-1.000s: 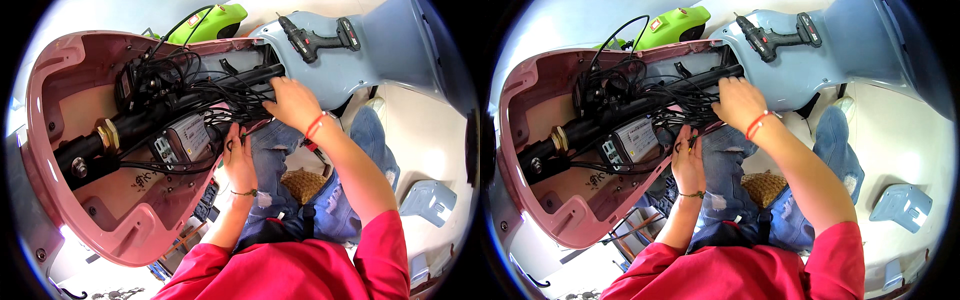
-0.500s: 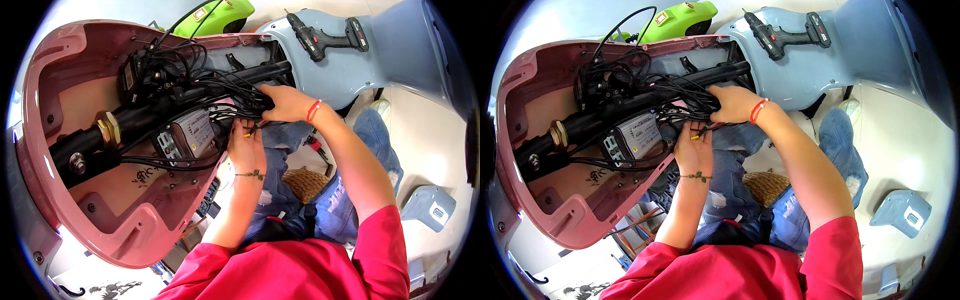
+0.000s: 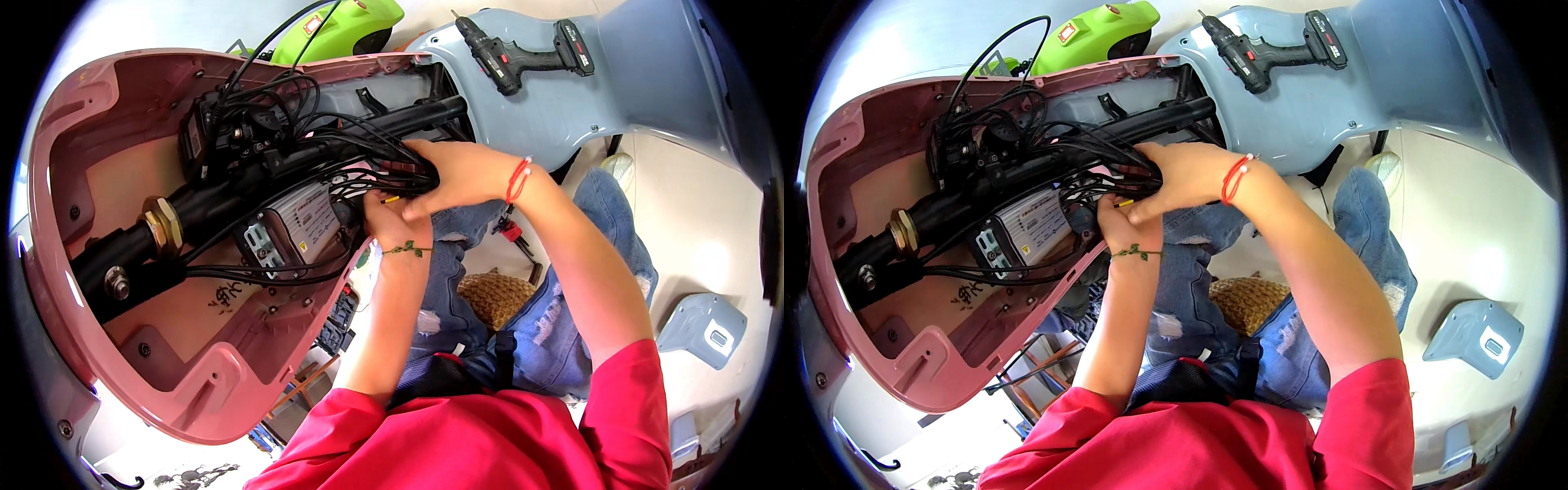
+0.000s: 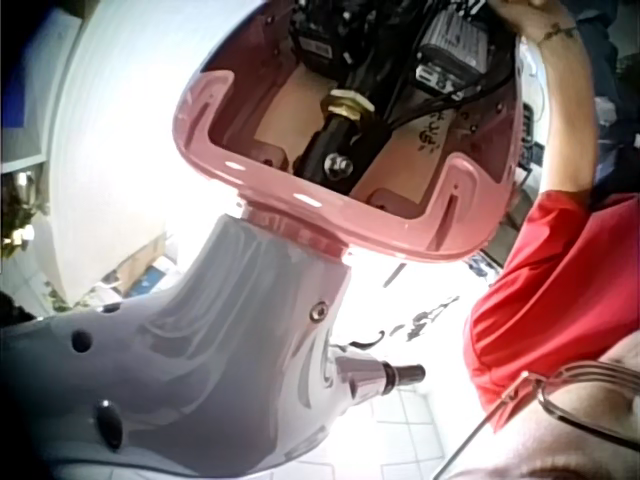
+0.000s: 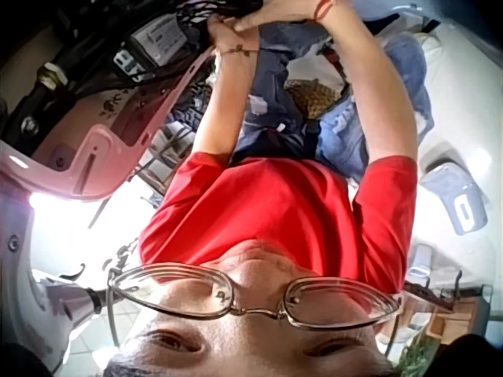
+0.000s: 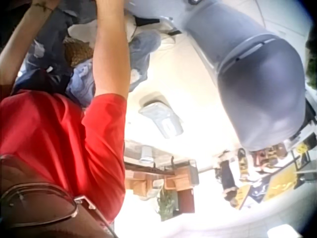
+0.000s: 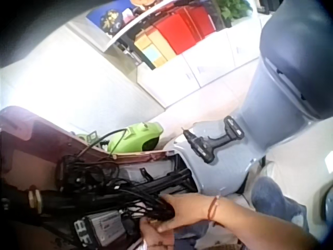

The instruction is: The person connects wire harness plugs by hand and arranges the cables inside an electric scooter compartment.

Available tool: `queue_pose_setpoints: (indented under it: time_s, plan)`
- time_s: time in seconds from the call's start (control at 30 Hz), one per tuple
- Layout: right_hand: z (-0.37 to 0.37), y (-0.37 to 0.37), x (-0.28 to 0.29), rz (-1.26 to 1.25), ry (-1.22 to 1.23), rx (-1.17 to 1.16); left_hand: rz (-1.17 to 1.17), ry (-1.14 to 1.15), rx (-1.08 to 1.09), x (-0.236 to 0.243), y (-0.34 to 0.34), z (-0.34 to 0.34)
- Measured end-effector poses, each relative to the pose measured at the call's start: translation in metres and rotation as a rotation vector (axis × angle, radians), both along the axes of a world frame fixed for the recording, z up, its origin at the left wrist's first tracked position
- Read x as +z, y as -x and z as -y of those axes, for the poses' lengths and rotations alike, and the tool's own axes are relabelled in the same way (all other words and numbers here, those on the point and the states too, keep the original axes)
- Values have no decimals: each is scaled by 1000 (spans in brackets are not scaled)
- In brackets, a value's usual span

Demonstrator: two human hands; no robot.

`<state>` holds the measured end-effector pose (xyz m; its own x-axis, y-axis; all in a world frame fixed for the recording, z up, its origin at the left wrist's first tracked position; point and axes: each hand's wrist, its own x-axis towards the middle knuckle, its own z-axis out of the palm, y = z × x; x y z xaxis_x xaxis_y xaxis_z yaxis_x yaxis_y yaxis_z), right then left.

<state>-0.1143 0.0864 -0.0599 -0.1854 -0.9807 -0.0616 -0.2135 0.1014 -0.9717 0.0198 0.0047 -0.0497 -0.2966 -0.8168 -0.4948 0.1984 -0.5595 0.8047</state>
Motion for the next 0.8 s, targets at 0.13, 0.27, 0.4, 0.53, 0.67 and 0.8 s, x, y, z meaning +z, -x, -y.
queue_pose_setpoints:
  time_s: [0.13, 0.27, 0.4, 0.53, 0.67, 0.8]
  plan:
    - [-2, -9, -5, -94, 24, -48, -211, -158, 47, 10, 1, -3]
    - [-1, -9, -8, -153, 48, -117, -271, -113, -107, 13, -8, -3]
    - [0, -7, -6, -182, -1, -93, -233, -80, -192, 11, -12, -3]
    - [0, 5, -7, -42, 7, -2, -263, -65, -172, 12, -17, -11]
    - [4, 18, -12, 224, 56, 120, -207, -53, -149, 13, -24, -21]
    - [0, 26, -20, 530, 83, 165, -36, 14, -273, 13, -31, -20]
